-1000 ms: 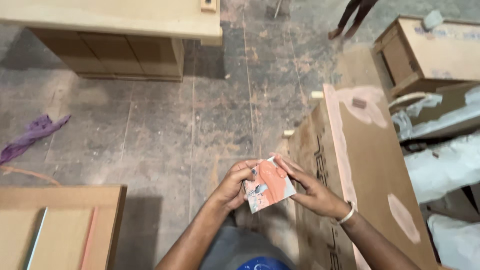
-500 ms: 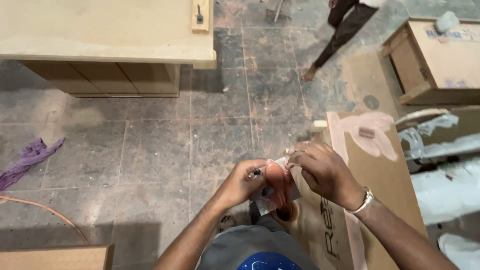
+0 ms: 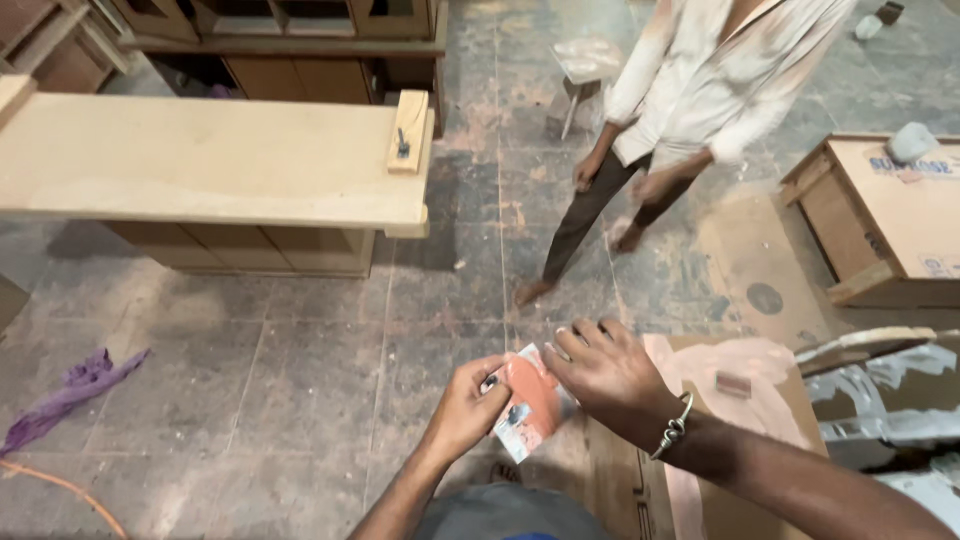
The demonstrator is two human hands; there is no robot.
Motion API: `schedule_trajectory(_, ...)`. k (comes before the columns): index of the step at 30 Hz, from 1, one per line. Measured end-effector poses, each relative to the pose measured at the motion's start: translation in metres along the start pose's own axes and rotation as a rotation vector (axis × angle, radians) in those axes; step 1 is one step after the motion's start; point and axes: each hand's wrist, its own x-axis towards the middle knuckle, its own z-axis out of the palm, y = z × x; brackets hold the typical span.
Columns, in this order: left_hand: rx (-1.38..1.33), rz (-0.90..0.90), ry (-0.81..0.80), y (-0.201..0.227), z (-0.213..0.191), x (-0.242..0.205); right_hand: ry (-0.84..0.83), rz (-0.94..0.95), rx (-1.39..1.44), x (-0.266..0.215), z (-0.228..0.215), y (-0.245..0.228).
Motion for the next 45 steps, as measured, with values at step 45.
schedule_trajectory(45, -0.468, -0.34, -0.288, -0.025, -0.019, 0.033, -0.253, 0.052, 1.497, -0.048, 0.117, 0.031)
